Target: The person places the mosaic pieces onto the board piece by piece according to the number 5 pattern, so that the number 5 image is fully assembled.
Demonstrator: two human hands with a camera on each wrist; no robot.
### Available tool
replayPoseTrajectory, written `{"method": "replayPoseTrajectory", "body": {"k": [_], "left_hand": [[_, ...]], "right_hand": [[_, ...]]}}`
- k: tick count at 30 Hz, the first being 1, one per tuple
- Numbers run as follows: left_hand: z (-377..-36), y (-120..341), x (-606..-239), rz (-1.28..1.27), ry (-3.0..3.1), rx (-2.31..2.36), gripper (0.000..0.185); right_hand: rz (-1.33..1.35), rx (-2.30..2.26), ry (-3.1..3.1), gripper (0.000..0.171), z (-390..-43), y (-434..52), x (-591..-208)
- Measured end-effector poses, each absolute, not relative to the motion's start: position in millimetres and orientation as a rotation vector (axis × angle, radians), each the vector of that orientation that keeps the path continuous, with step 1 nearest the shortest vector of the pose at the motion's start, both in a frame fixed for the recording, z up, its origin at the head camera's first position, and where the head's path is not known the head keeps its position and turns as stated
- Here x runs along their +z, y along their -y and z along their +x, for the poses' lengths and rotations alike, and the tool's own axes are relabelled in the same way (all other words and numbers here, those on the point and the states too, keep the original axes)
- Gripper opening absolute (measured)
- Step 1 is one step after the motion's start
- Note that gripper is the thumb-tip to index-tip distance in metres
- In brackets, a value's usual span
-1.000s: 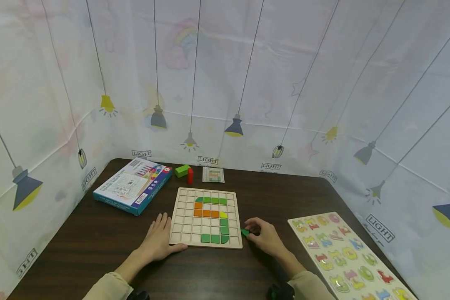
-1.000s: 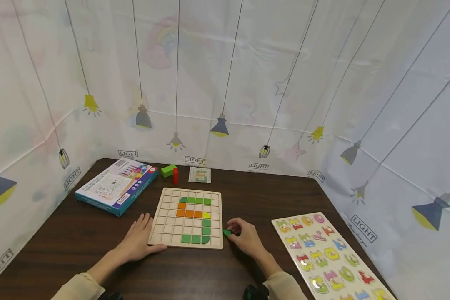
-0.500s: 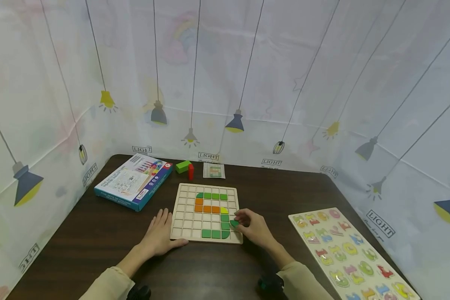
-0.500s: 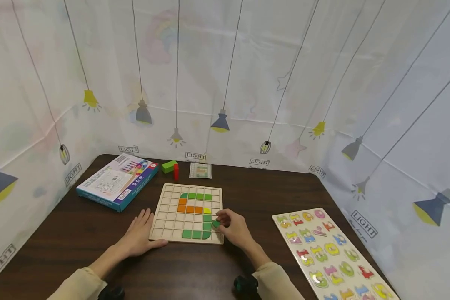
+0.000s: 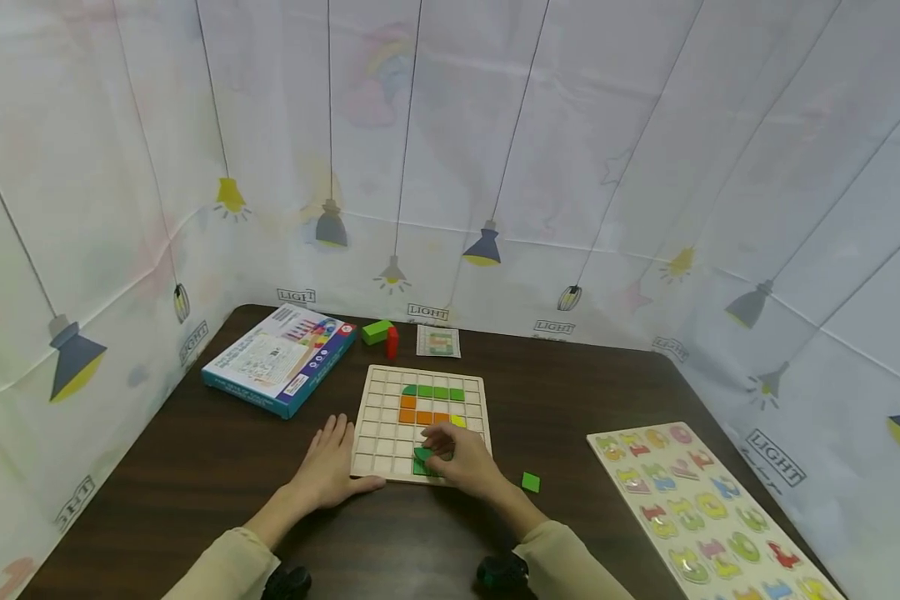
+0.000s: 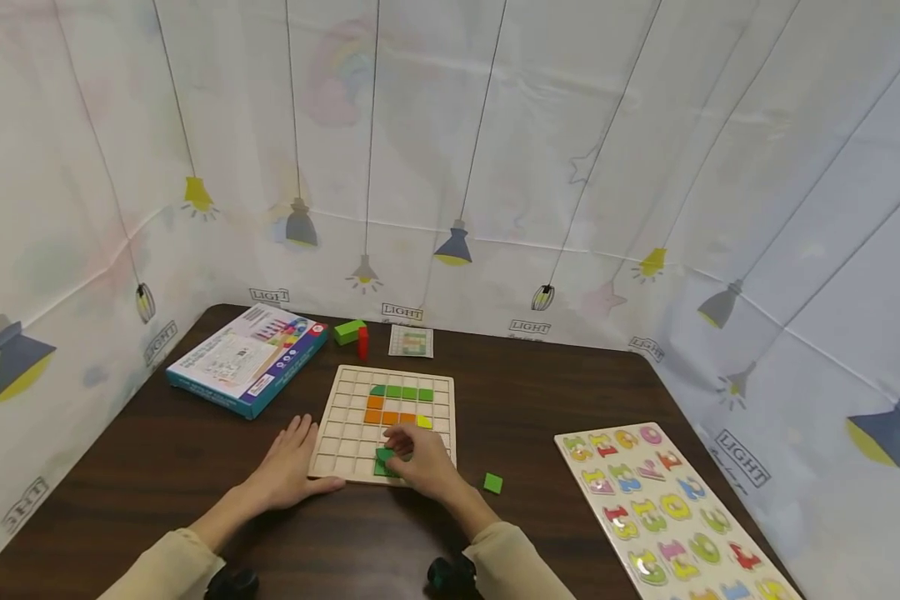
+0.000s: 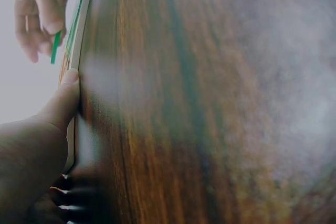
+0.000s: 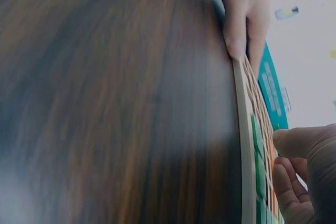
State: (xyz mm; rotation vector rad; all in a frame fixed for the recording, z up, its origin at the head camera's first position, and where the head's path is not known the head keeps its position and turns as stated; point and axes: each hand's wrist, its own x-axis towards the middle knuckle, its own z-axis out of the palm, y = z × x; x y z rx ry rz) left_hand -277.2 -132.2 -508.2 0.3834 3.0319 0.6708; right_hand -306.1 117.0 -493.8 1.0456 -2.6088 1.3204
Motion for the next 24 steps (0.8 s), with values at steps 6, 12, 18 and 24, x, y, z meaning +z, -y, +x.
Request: {"method": "replayPoseTrajectory", "body": {"k": [6,12,18,24], "left_hand": [[-278.2,132.5,-509.4,0.394,-3.037,0.655,0.110],[-276.6,132.9,-511.4,0.395,-3.035,0.656,0.109],[-275.1,132.5,-509.7,0.400,-3.031,0.648,0.108],[-275.5,133.5,-505.7,0.397,-3.033,0.654,0.107]], "right_hand": [[1.062,1.321,2.647,0.035,-304.7,-97.3,-492.9],[1.095,1.247,2.649,0.034,-302.8,-90.7,-496.1],[1.108,1.233,2.657,0.037,-302.5,-91.3,-498.2],[1.112,1.233,2.651,0.037,-305.2,-90.4,-496.5]]}}
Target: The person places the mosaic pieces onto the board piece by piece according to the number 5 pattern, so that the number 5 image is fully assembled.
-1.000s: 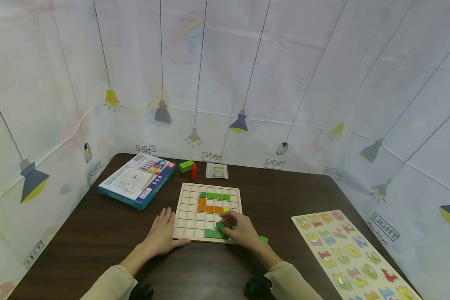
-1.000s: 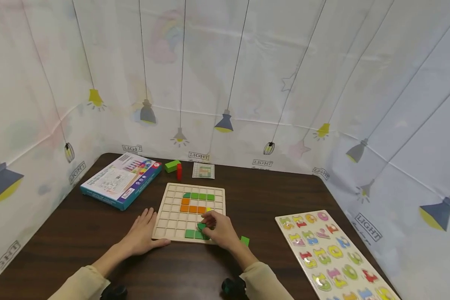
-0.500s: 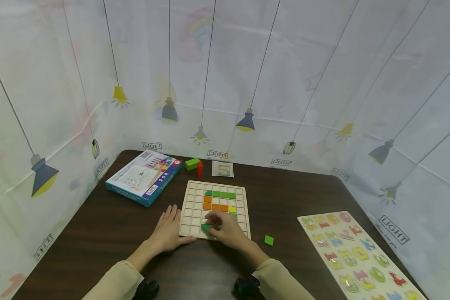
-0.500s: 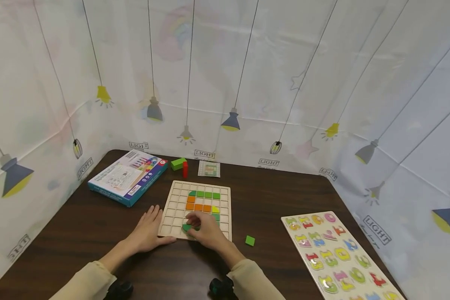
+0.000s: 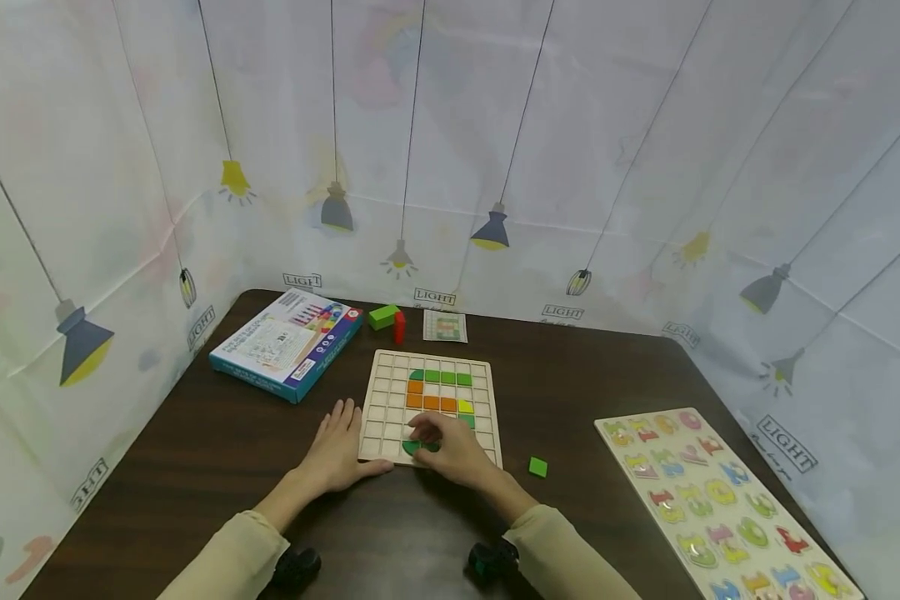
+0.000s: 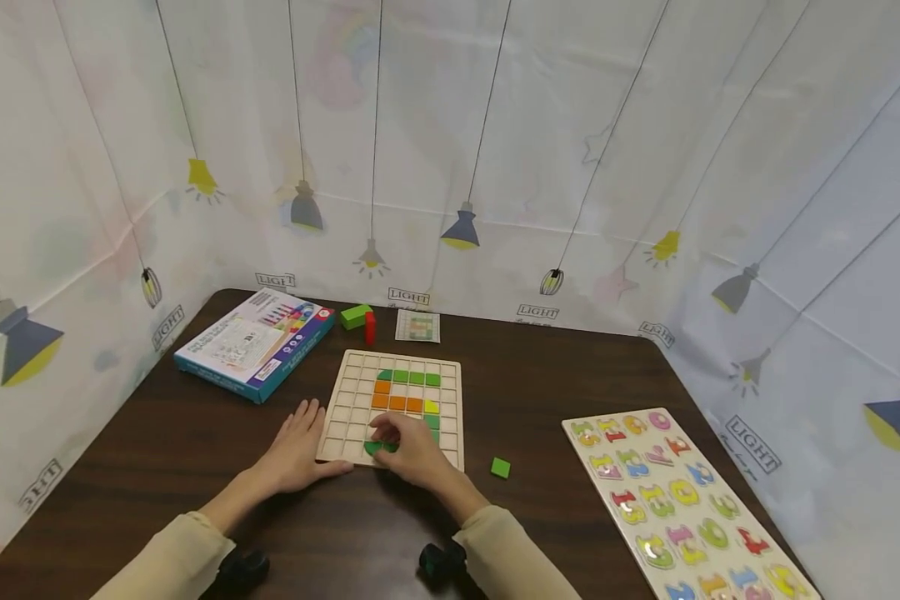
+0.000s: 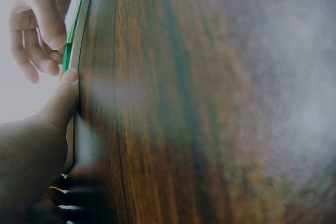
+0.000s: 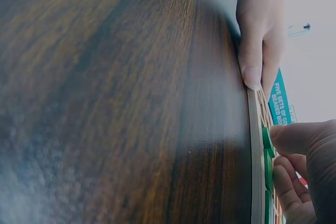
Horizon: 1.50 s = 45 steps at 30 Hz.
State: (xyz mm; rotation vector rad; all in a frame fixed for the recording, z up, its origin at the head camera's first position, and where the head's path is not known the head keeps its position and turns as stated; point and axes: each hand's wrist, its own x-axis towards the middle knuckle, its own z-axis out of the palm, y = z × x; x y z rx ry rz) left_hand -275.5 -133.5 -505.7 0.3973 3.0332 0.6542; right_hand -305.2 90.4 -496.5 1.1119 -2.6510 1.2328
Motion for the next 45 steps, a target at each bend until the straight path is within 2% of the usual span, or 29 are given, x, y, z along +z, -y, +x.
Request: {"method": "replayPoseTrajectory", "body": {"k": [13,37,45], "left_hand": [[-280.5,130.8,-502.8,0.391,-3.022,0.647,0.111],[-275.9,132.3,-509.1,0.375,-3.005,0.670,0.113],[-279.8,133.8,-510.0,0.375,-3.002,0.669,0.113]], "right_hand": [[1.027,1.227,2.626,0.030,-307.0,-107.9,-487.8],[0.588,1.234,2.683,0.030,-297.8,-213.7,-499.2],[0.528,1.207,2.674,0.032,-293.6,-239.2,-502.7]]}}
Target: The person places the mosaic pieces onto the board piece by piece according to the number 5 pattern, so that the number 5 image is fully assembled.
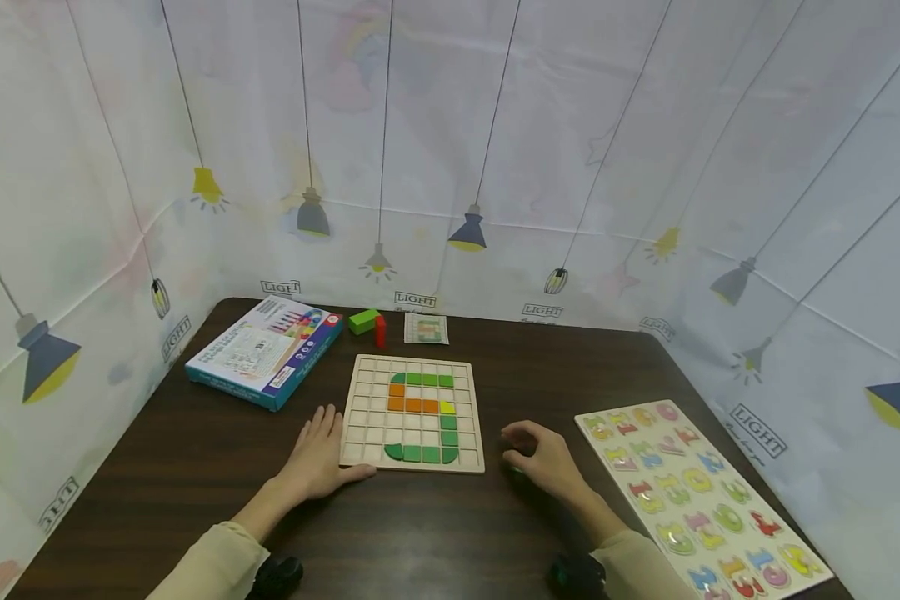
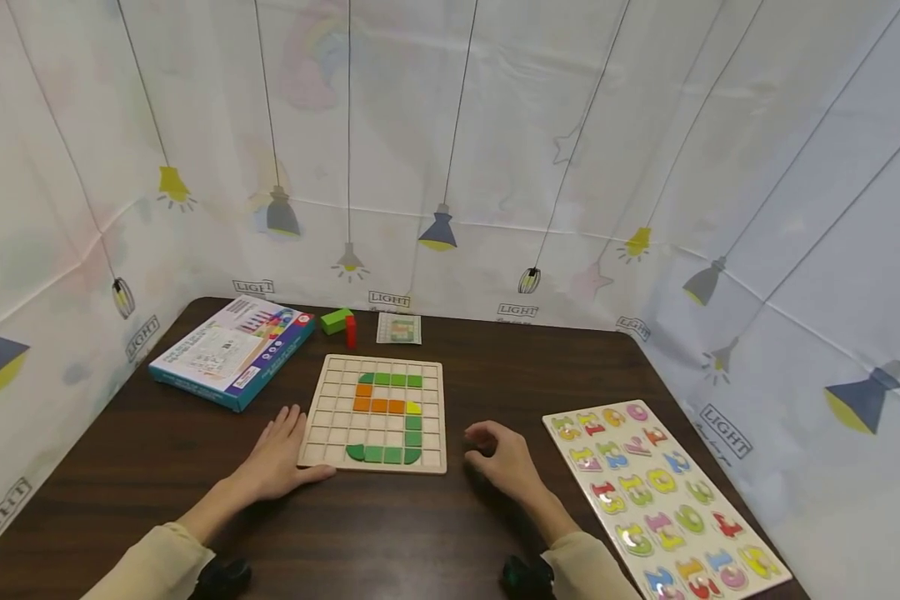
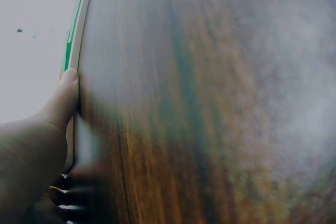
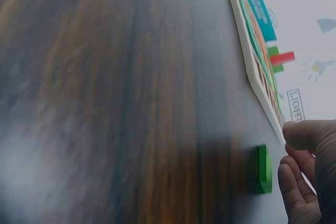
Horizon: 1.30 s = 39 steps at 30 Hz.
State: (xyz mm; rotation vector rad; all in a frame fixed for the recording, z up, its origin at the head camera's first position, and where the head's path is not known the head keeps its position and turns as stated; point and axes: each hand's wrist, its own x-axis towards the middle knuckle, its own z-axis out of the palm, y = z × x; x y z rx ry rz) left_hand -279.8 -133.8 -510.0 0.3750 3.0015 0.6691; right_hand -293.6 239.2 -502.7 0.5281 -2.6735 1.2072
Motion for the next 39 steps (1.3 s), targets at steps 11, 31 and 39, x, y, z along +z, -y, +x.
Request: {"method": "replayPoseTrajectory", "body": {"k": [11,31,39], "left_hand": [[-277.6,135.7,-508.9,0.389,-3.007,0.661,0.115],[-276.3,135.1,-504.4,0.384,-2.992,0.673,0.112],[-277.4,134.5,-506.0,0.384,-2.990,0.679,0.111]], "right_hand": [[0.483,1.151,2.730,0.030,-286.8,-253.7,-505.7],[0.489,1.128,2.818,0.030,-287.1,-258.6,-508.0],[0.548,1.082,2.805,0.028,-289.0,-255.3,-504.7]]}}
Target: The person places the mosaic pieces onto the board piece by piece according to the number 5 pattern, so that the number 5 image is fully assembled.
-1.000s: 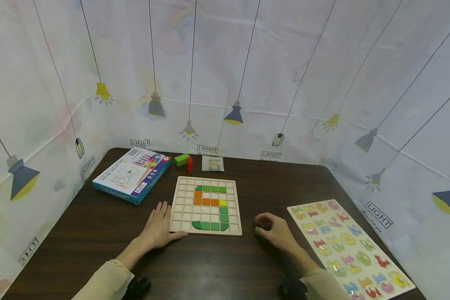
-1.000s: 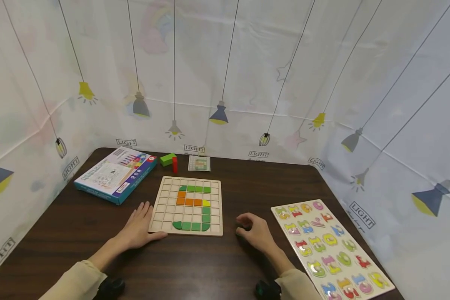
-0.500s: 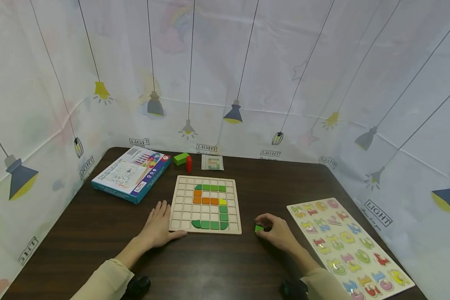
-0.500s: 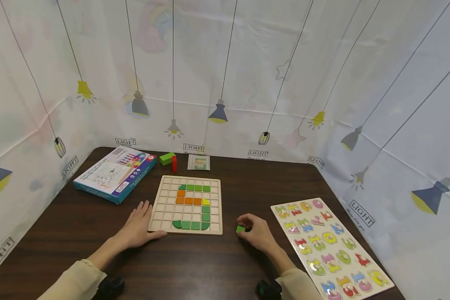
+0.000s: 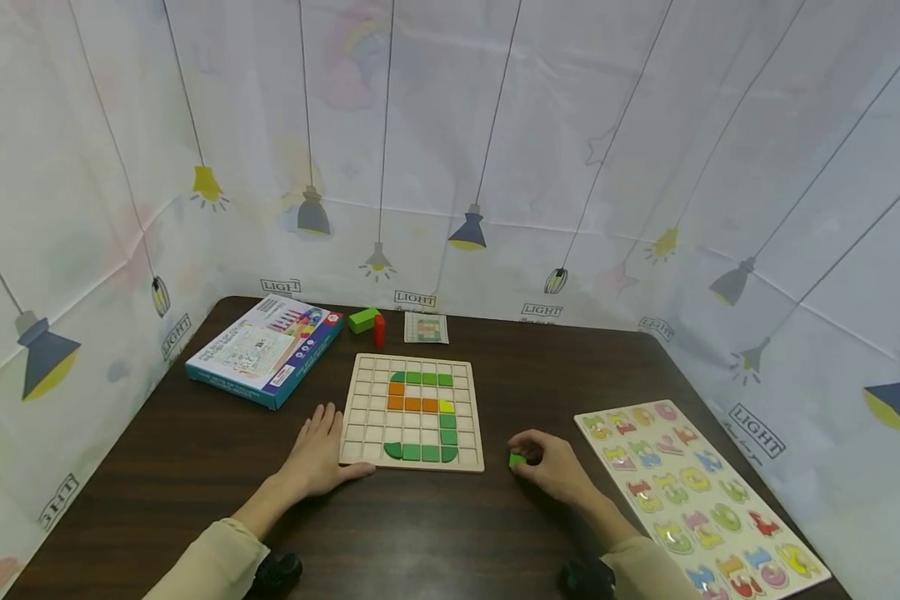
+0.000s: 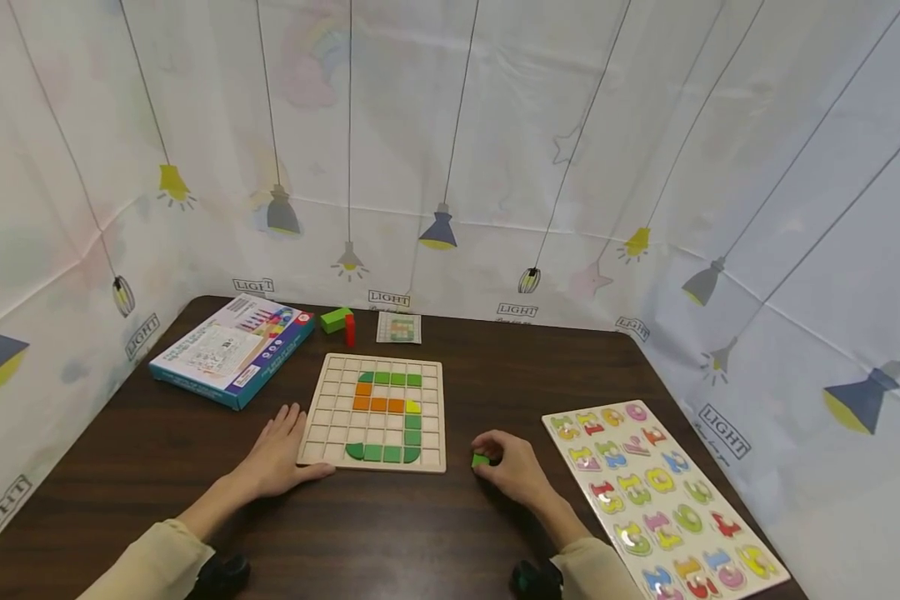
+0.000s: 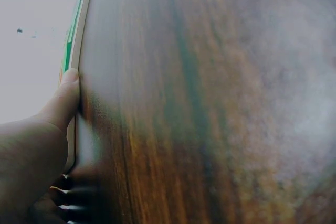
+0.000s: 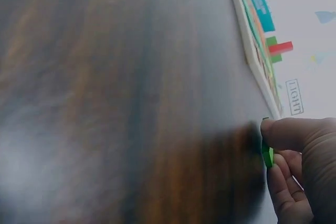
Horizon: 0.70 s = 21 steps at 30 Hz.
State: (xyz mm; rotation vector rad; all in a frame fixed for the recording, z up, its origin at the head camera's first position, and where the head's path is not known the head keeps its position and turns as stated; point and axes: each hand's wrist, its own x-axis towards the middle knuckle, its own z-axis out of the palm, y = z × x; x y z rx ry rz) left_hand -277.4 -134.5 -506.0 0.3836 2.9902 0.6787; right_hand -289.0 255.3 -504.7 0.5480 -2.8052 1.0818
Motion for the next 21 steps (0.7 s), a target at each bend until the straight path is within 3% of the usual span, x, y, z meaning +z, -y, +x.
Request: {"method": "replayPoseTrajectory", "body": {"k": [21], "left_hand": [[-276.8,134.1,-508.4,0.397,-3.022,0.687,0.110]], "right_hand": [[0.842,1.141,2.719,0.028,-315.4,-167.1,-480.5]]}}
